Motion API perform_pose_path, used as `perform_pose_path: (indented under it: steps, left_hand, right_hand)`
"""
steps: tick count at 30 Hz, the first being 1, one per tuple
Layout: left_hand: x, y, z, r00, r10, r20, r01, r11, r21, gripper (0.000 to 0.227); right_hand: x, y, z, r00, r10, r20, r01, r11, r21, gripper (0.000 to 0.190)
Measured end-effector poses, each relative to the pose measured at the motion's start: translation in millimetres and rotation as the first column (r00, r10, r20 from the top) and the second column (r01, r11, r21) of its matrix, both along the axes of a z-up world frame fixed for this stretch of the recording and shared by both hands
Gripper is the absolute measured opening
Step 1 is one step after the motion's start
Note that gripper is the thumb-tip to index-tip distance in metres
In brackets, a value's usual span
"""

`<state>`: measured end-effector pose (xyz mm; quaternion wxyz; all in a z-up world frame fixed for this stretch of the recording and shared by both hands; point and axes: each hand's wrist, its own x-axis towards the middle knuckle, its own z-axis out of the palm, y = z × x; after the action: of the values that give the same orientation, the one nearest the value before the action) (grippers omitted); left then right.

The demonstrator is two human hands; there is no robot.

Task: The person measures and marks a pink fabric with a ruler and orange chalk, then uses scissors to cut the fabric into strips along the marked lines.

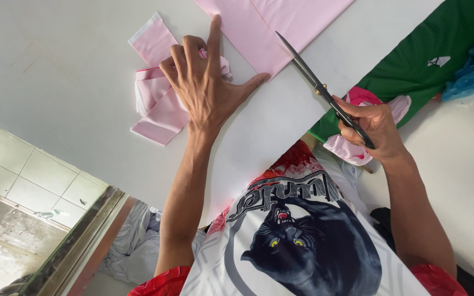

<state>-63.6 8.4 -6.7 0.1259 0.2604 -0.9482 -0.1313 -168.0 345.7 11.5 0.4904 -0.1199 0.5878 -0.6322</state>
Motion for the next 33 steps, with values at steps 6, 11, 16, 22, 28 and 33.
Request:
perform_pose_path:
  steps: [6, 11, 16, 22, 28, 33]
  left_hand:
    - [0, -1, 1, 1.000, 0.005, 0.003, -0.005, 1.000, 0.016, 0.120]
    - [-1, 0, 2, 1.000, 0.014, 0.014, -0.015, 1.000, 0.026, 0.120]
    - [-2, 0, 5, 1.000, 0.017, 0.009, -0.018, 0.999, 0.032, 0.120]
    - [-2, -1, 5, 0.999, 0.027, 0.021, -0.028, 0.999, 0.035, 0.121]
    - [-3, -3, 5, 0.999, 0.034, 0.028, -0.034, 0.999, 0.027, 0.125]
    - [-2, -3, 4, 0.999, 0.026, 0.034, -0.027, 0.999, 0.029, 0.125]
  right_hand:
    - [3, 4, 4, 0.999, -0.036, -0.005, 0.036, 0.978, 0.206, 0.073]
    - [4, -5, 18, 0.999, -0.011, -0.048, 0.024, 0.966, 0.259, 0.067]
    - [-6, -12, 4, 1.000, 0.002, -0.020, -0.001, 0.998, 0.070, 0.055]
    - [-9, -24, -1, 0.994, 0.024, -0.110, -0.019, 0.999, 0.050, 0.066]
    - [-7, -28, 13, 1.000, -0.027, -0.008, 0.028, 0.980, 0.199, 0.072]
    - [-17, -43, 15, 0.989, 0.059, -0.138, -0.042, 0.992, 0.119, 0.063]
